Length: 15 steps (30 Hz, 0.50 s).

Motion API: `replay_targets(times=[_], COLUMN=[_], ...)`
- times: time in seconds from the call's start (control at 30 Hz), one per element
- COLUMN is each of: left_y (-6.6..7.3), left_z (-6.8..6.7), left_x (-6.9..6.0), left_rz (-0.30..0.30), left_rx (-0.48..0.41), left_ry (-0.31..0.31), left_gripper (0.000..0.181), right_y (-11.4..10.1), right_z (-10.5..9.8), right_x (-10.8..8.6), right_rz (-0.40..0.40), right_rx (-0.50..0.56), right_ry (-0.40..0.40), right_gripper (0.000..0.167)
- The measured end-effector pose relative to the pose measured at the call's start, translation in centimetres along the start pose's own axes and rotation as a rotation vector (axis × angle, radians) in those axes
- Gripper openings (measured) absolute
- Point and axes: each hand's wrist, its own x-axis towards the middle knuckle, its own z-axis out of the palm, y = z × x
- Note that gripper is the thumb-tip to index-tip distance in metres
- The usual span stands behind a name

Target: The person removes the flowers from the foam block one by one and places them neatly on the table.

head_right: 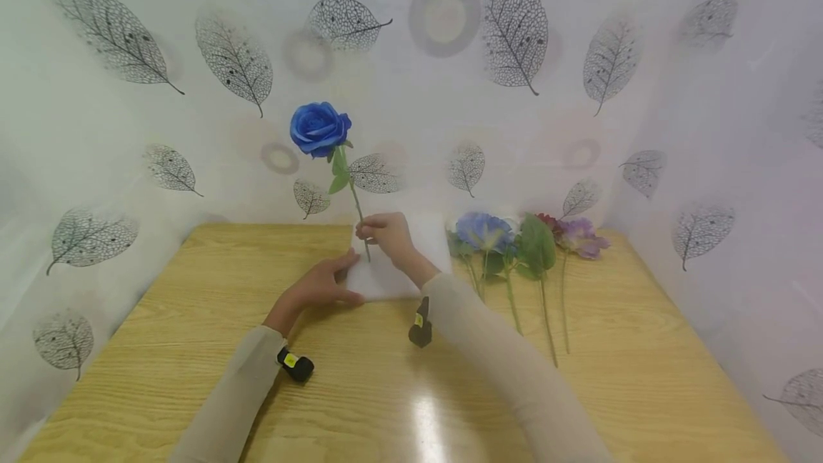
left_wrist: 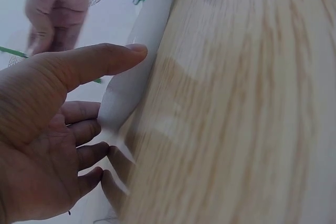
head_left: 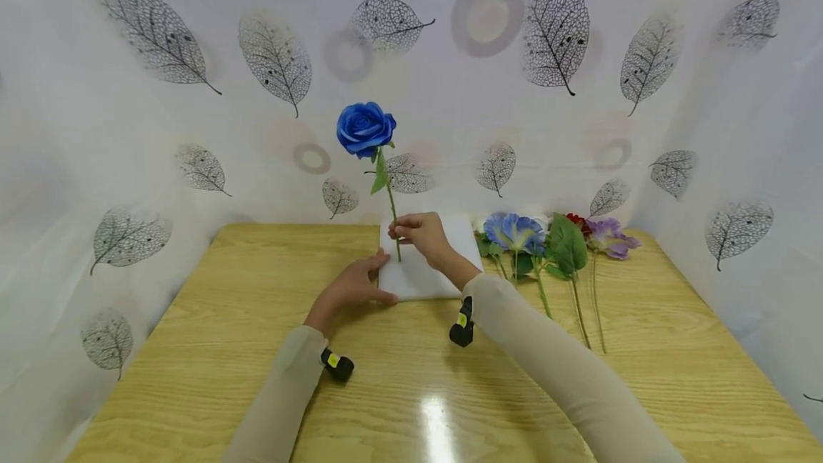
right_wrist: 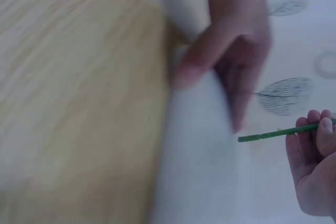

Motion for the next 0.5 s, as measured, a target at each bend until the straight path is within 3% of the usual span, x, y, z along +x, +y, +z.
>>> replay_targets(times=[0.23, 0.5], left_y=[0.1, -0.1], left_z=[-0.1, 0.0], left_x=[-0.2, 0.1], left_rz=[0.019, 0.03], left_rx=[-0.01, -0.009], left_ry=[0.019, 0.0], left_gripper=[0.099, 0.1], right_y=[-2.9, -2.2], right_z=[-0.1, -1.1], right_x=[-0.1, -0.5], right_rz=[-0.023, 0.043], right_rx=[0.029, 0.007], right_ry=[-0.046, -0.06], right_gripper=[0.022, 0.022])
